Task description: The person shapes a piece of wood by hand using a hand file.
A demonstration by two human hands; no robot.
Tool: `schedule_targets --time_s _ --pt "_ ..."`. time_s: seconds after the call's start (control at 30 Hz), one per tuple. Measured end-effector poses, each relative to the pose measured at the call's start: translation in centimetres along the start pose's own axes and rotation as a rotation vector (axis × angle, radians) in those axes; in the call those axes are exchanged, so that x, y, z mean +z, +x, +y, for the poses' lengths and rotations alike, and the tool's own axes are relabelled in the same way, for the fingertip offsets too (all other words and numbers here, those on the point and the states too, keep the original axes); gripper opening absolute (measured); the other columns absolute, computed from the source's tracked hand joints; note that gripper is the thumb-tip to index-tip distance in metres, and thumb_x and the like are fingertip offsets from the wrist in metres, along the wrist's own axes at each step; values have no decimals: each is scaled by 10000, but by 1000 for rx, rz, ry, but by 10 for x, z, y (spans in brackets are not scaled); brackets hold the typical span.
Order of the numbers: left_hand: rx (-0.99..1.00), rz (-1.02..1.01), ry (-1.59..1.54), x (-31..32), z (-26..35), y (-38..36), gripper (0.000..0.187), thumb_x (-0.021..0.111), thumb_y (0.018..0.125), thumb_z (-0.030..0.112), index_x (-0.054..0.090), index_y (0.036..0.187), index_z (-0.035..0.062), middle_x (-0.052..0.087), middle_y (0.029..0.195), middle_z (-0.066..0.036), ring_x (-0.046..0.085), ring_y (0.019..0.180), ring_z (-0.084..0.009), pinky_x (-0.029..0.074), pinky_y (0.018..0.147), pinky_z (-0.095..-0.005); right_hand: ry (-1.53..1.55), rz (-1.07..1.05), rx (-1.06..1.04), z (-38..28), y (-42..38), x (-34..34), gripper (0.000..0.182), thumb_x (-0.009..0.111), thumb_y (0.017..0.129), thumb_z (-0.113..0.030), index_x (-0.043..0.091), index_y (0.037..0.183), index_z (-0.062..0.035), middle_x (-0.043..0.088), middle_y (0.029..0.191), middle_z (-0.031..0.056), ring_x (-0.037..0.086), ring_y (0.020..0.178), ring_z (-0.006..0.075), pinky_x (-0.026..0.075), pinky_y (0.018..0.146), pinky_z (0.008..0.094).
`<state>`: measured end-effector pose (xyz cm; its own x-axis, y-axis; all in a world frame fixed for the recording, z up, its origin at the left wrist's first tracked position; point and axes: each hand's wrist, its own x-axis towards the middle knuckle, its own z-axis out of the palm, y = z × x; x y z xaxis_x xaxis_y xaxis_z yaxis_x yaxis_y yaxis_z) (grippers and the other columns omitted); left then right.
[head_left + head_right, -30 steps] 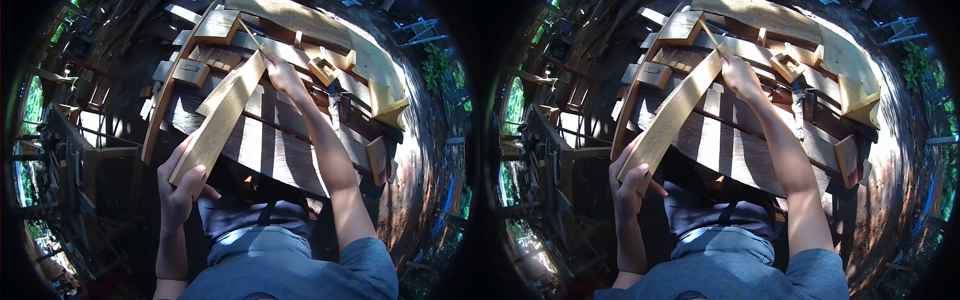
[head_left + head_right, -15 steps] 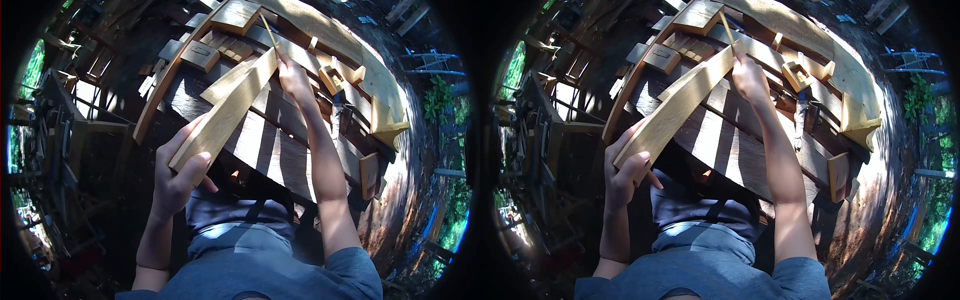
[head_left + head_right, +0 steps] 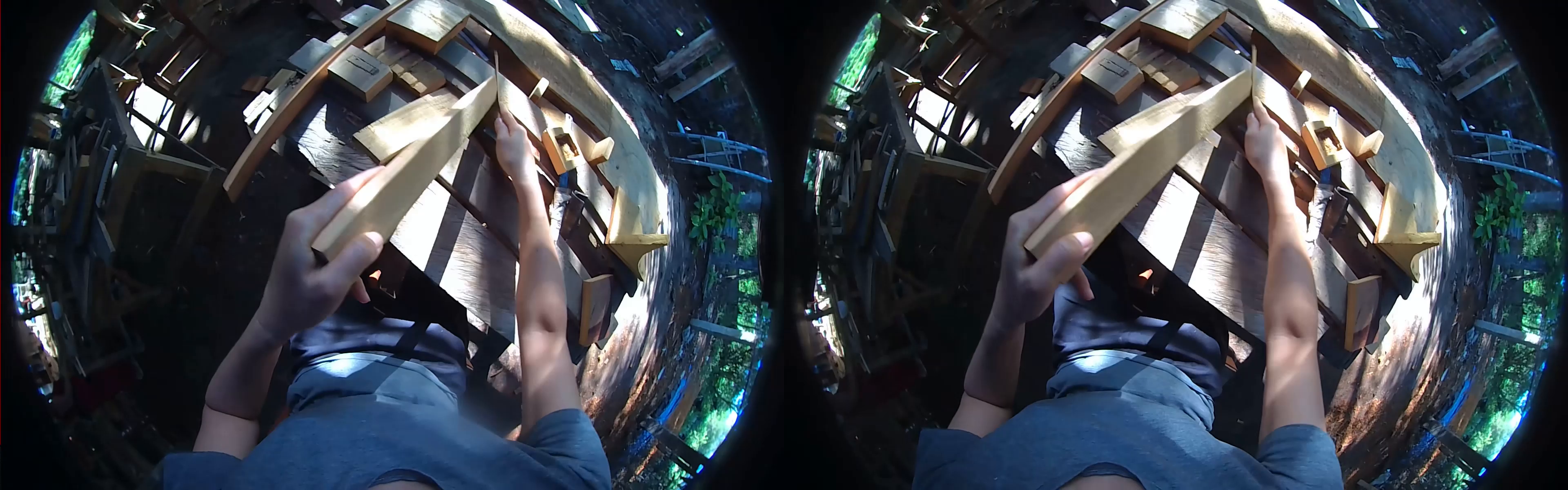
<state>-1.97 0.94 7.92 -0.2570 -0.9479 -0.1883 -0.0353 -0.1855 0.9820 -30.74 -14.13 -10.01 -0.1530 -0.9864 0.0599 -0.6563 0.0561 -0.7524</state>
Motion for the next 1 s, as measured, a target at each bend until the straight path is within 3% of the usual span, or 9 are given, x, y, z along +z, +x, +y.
schedule_targets --time_s 0.2,0.23,0.5,0.57,0.63,0.7,0.77,0.9,1.0 --pt "-16 -8 -17 -11 0 5 519 548 849 50 471 1350 -64 621 917 -91 583 659 -62 516 447 -202 244 -12 108 -39 -63 -21 417 433 1011 -227 474 1413 -123 594 1251 262 594 1175 333 443 984 374" --pt "-35 -16 -18 -11 2 5 519 548 849 50 471 1350 -64 621 917 -91 583 659 -62 516 447 -202 163 109 -136 -45 -73 -19 391 446 1015 -233 502 1392 -145 632 1189 245 643 1092 326 467 944 367" --pt "-45 7 8 -9 6 6 539 549 829 76 474 1340 -77 624 989 -140 598 691 -87 538 452 -216 -25 -12 -33 -26 1 -12 426 432 995 -286 497 1397 -162 662 881 268 667 860 405 490 767 435" --pt "-38 18 -2 -9 6 5 538 551 825 71 478 1337 -78 621 996 -146 600 693 -90 538 449 -217 -49 109 -233 -21 11 -5 423 438 993 -277 494 1398 -167 649 837 270 662 786 397 469 713 459" --pt "-80 30 -19 -14 7 6 538 551 828 73 475 1338 -79 619 1006 -148 602 693 -91 540 450 -219 -64 -47 26 -65 -17 -19 418 439 990 -274 501 1387 -159 662 863 262 672 807 399 495 736 452" --pt "-74 18 -29 -18 6 8 541 548 833 73 467 1347 -74 620 1006 -145 601 693 -90 541 454 -219 -230 41 -97 -65 -52 -7 408 443 985 -274 523 1362 -142 677 920 235 683 865 386 523 793 456" --pt "-78 -3 -33 -18 4 10 544 544 838 73 459 1356 -69 620 1007 -142 599 694 -88 543 459 -219 -74 -146 99 -99 -76 -26 425 473 981 -236 508 1347 -23 646 1179 231 609 1167 310 443 983 342" --pt "-31 -39 44 -9 3 4 551 540 843 61 442 1372 -58 621 1006 -134 590 690 -82 543 462 -218 -22 -171 143 -87 -31 -33 447 440 995 -246 466 1396 -50 652 1157 239 646 1077 292 459 930 349" --pt "-9 -48 61 -4 4 3 546 541 845 56 444 1370 -56 619 1002 -131 586 688 -78 541 459 -217 -121 78 -171 2 37 7 437 416 998 -281 452 1428 -208 667 1034 243 675 780 369 524 700 428"
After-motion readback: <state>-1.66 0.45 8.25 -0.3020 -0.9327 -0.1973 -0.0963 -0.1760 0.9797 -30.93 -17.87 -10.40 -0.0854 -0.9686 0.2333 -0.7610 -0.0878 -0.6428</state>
